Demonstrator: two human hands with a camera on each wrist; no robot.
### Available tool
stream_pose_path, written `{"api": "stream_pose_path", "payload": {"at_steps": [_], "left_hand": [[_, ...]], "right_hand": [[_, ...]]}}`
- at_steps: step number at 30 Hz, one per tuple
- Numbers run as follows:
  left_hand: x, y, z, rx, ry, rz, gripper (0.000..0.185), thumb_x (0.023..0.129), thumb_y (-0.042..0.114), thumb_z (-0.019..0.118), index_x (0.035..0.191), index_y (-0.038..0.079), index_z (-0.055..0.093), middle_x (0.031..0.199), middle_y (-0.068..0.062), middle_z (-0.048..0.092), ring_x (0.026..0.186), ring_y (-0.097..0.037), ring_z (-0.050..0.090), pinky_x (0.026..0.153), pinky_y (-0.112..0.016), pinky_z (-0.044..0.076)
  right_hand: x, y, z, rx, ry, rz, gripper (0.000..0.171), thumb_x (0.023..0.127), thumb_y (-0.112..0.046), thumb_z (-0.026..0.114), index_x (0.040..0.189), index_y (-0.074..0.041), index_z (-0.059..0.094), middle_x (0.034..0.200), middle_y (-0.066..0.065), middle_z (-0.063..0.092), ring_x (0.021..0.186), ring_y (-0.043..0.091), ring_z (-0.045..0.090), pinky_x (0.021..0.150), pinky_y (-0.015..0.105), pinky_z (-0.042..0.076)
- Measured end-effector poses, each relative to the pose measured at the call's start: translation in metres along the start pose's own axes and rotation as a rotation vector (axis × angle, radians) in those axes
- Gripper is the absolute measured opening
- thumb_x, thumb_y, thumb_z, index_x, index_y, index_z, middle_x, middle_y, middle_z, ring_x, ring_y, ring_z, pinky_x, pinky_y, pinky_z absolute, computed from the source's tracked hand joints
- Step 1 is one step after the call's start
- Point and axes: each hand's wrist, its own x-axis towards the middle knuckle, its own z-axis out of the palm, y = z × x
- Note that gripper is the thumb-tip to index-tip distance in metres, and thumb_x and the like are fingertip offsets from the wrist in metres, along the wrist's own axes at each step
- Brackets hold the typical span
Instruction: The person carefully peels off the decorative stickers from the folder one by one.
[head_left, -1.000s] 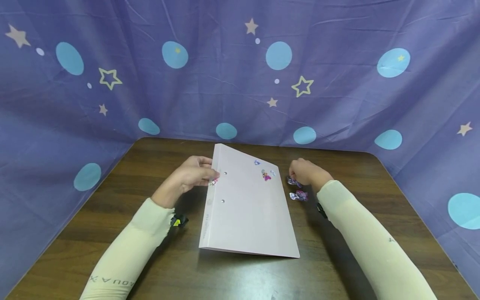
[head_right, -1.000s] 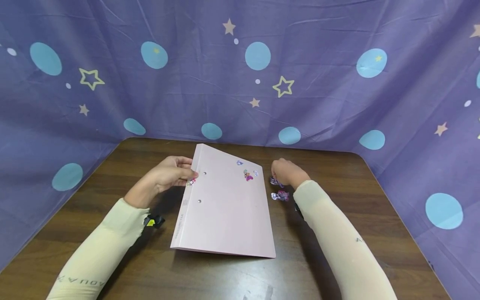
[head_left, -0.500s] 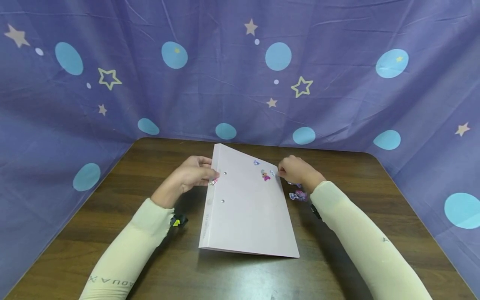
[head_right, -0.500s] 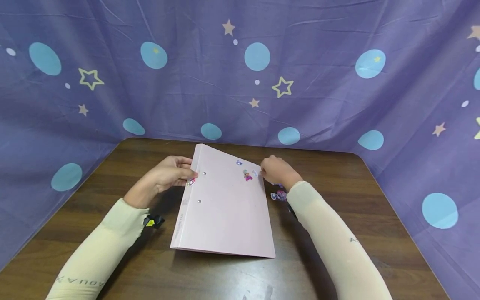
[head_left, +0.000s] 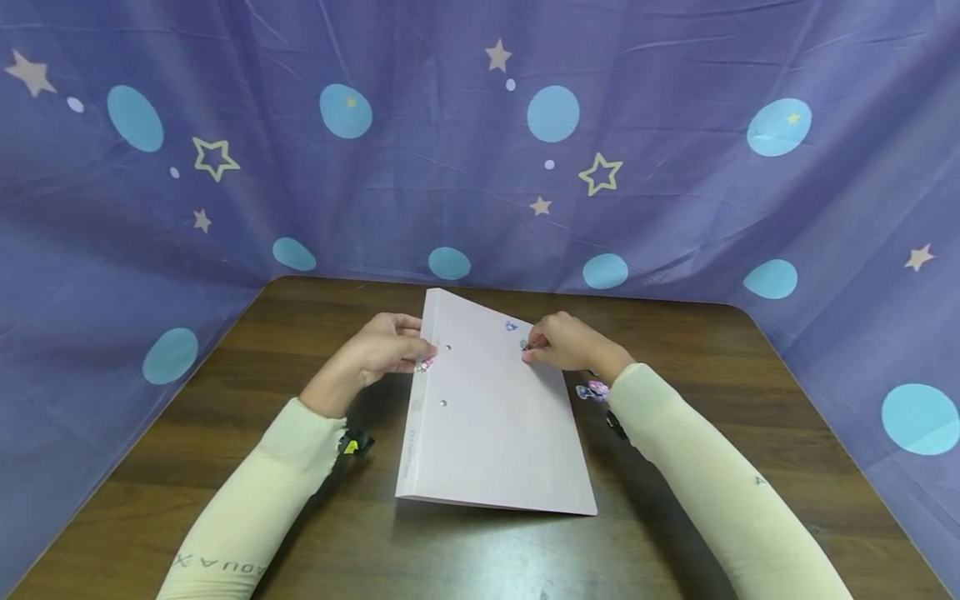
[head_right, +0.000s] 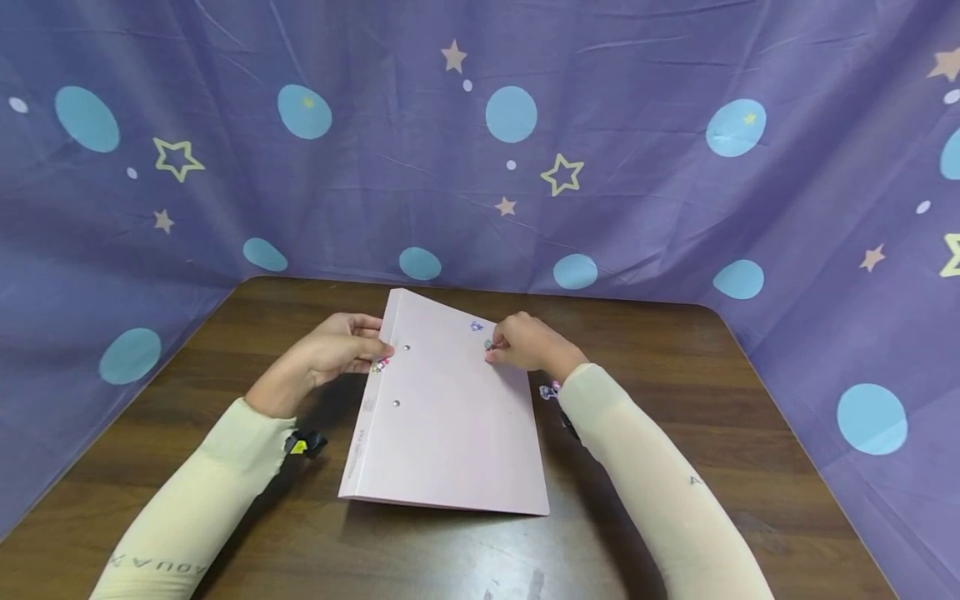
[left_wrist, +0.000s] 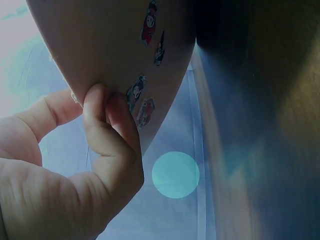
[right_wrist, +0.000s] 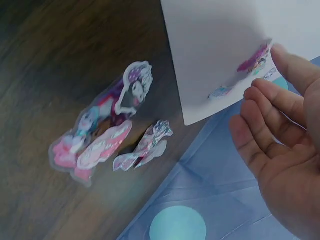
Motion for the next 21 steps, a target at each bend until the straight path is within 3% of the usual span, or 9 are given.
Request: {"api": "stream_pose_path", "payload": {"at_steps": [2,6,9,14,21], "left_hand": [[0.000,0.000,0.000,0.003,0.001,0.002,0.069,0.089,-0.001,0.071,0.145,-0.013,0.033,0.123,-0.021,0.058,0.083,-0.014,0.064,0.073,-0.030,0.059],[0.000,0.001,0.001,0.002,0.004,0.002,0.067,0.089,-0.001,0.071,0.144,-0.012,0.034,0.123,-0.021,0.059,0.083,-0.014,0.065,0.073,-0.030,0.059],[-0.001,0.002,0.001,0.001,0.006,0.000,0.067,0.089,-0.001,0.071,0.144,-0.011,0.035,0.123,-0.020,0.059,0.083,-0.014,0.065,0.074,-0.031,0.059],[0.000,0.002,0.001,0.003,0.011,-0.004,0.065,0.088,-0.002,0.071,0.144,-0.010,0.037,0.122,-0.020,0.061,0.084,-0.014,0.065,0.074,-0.031,0.059],[0.000,0.000,0.001,0.006,0.009,-0.005,0.067,0.088,-0.002,0.072,0.144,-0.011,0.037,0.125,-0.021,0.059,0.084,-0.015,0.066,0.073,-0.031,0.060]], "right_hand": [[0.001,-0.001,0.002,-0.006,-0.009,0.001,0.023,0.096,-0.028,0.075,0.105,-0.006,0.077,0.092,0.000,0.072,0.083,0.015,0.062,0.076,0.034,0.055],[0.004,-0.003,0.004,-0.019,-0.005,-0.008,0.018,0.098,-0.026,0.072,0.089,-0.010,0.075,0.070,-0.004,0.055,0.066,0.011,0.046,0.060,0.028,0.040],[0.006,-0.006,0.006,-0.039,0.024,0.002,0.026,0.099,-0.024,0.070,0.077,-0.012,0.069,0.062,-0.005,0.043,0.061,0.011,0.038,0.056,0.028,0.032],[0.009,-0.013,0.010,-0.077,0.020,0.080,0.033,0.101,-0.024,0.067,0.070,-0.015,0.059,0.062,-0.005,0.042,0.058,0.010,0.037,0.054,0.027,0.031],[0.014,-0.025,0.012,-0.125,0.002,0.150,0.047,0.098,-0.015,0.059,0.058,-0.016,0.037,0.053,-0.005,0.030,0.048,0.009,0.028,0.047,0.026,0.028]]}}
